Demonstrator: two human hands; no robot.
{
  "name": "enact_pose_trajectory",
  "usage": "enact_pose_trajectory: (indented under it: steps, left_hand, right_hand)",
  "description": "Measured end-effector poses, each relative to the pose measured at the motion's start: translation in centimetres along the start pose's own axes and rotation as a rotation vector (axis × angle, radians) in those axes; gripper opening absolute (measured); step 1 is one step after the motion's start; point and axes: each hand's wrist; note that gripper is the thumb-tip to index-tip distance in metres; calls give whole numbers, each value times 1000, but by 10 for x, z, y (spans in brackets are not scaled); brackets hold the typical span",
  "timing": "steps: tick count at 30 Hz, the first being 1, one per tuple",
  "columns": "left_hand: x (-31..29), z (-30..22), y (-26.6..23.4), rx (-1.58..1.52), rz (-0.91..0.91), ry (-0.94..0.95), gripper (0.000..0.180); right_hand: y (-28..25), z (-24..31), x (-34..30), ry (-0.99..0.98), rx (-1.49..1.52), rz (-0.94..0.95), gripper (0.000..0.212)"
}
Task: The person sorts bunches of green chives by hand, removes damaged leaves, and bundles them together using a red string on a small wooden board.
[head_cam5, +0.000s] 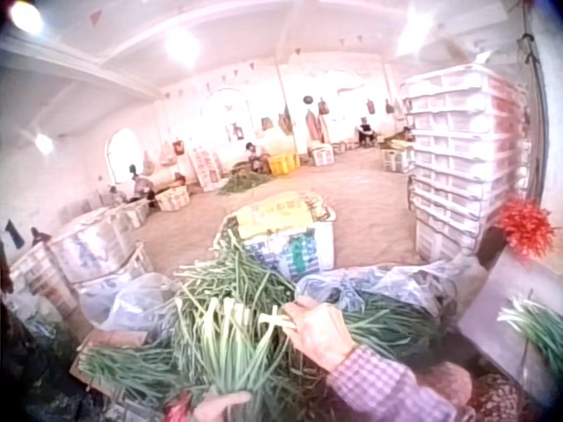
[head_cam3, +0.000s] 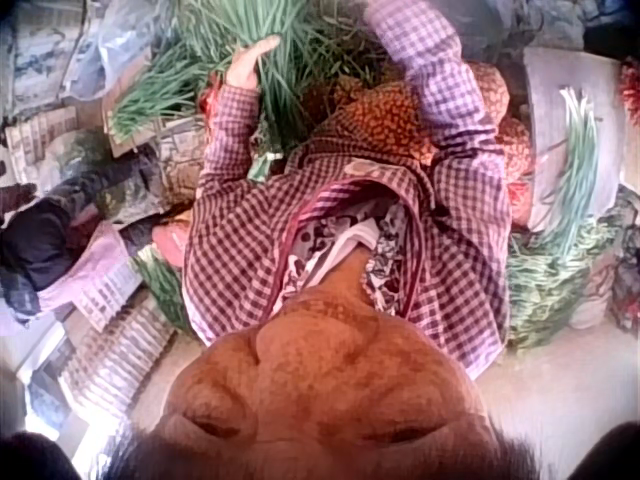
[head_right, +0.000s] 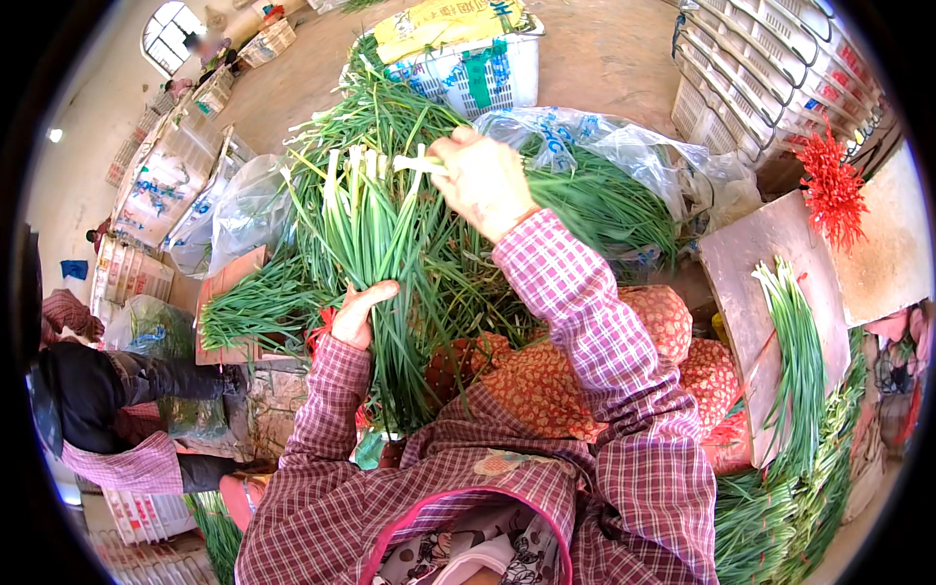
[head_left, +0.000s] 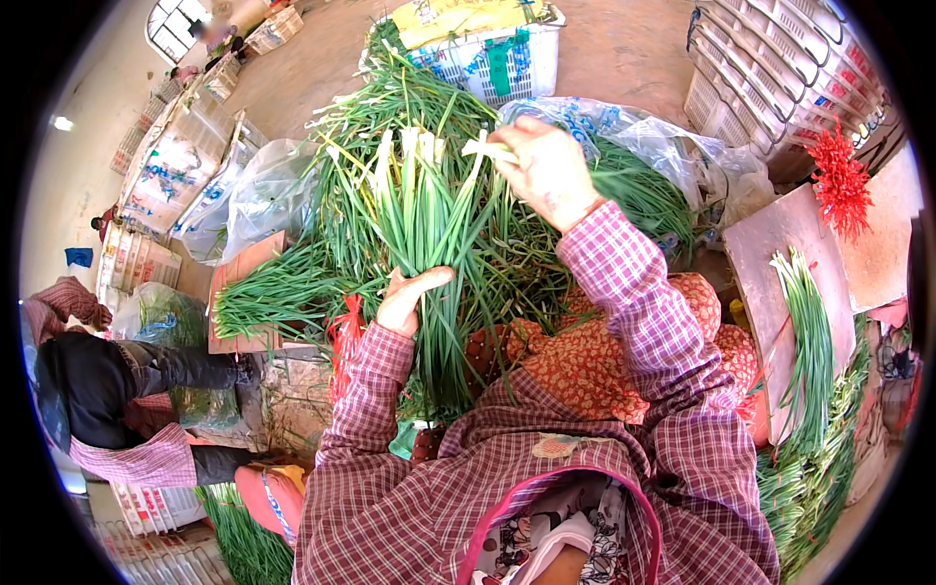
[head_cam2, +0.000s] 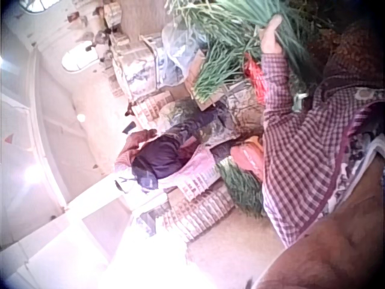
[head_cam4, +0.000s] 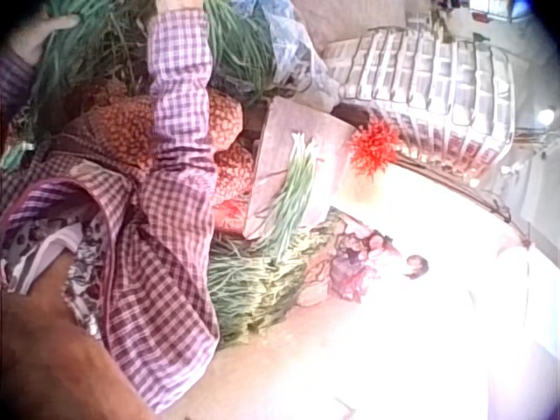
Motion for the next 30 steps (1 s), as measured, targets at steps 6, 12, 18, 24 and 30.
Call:
enact_pose_trajectory:
  steps: [6, 12, 18, 24, 30]
  left_hand:
    - [-1, 4, -24, -46, -50, 8, 43]
    - [0, 2, -14, -13, 9, 18, 48]
    - [4, 7, -1, -104, 69, 49, 54]
    - [3, 0, -17, -103, -48, 23, 53]
    - [7, -2, -11, -39, -8, 57, 47]
  right_hand:
    - [-33, -55, -1, 152, -386, -146, 14]
    - [-7, -11, -4, 227, 193, -29, 47]
    - [11, 18, 2, 389, 717, -22, 30]
    - [-71, -46, 7, 495, 667, -648, 21]
    - [-37, -16, 7, 235, 291, -254, 25]
Point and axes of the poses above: each hand's wrist, its own x-axis towards the middle knuckle, its own y-axis out of the palm, z = x × y, and after that the axes turned 7 degrees about -y, right-handed
